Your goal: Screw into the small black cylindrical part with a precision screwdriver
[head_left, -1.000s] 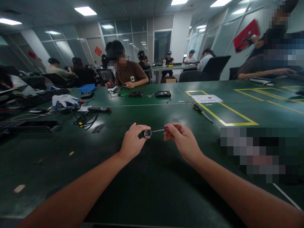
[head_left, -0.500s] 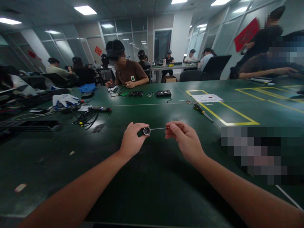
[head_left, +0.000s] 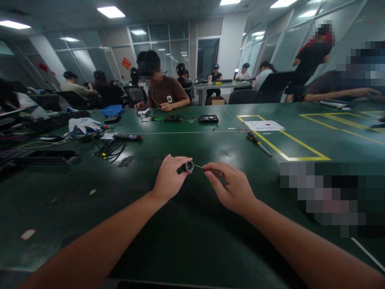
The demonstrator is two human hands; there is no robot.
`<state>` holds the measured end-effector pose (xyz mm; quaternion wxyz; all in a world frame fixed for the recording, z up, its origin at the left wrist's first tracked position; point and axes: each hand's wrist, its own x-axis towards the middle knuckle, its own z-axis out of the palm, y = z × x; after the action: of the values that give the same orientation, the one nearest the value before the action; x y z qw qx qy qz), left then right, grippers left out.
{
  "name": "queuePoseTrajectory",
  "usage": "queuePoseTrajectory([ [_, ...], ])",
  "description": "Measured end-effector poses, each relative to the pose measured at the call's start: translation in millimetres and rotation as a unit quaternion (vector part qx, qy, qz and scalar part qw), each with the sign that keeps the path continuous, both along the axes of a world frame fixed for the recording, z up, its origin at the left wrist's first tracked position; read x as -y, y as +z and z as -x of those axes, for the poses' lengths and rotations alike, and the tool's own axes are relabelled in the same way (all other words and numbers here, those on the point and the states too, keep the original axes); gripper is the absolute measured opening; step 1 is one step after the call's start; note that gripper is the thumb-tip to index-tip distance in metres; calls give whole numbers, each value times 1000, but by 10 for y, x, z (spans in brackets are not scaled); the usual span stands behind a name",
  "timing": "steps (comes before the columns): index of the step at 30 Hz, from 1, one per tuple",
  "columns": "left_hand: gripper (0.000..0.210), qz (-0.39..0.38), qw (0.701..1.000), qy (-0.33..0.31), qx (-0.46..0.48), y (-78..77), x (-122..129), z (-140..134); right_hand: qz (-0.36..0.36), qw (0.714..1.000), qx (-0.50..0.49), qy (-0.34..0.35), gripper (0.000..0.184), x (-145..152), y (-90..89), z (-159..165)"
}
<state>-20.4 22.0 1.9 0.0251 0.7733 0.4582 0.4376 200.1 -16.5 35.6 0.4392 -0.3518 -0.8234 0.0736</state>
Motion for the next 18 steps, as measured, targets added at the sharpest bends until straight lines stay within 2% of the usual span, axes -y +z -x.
queuePoseTrajectory([
  [2,34,-1,1000,-4,5,-5,-6,8,27,1000,-11,-1,19,-5,-3,9],
  [4,31,0,1000,-9,11,-2,-10,15,97,993,-67,-10,19,-32,-14,19],
  [7,28,3,1000,-22,11,8,-10,12,221,956,-195,-9,22,-82,-35,36],
  [9,27,8,1000,-25,8,11,-9,5,249,940,-233,-4,23,-93,-50,44],
  [15,30,20,1000,-1,9,0,-17,3,149,979,-136,-41,22,20,-55,25],
  [18,32,18,1000,6,8,4,-14,-1,98,989,-99,-58,20,47,-12,3],
])
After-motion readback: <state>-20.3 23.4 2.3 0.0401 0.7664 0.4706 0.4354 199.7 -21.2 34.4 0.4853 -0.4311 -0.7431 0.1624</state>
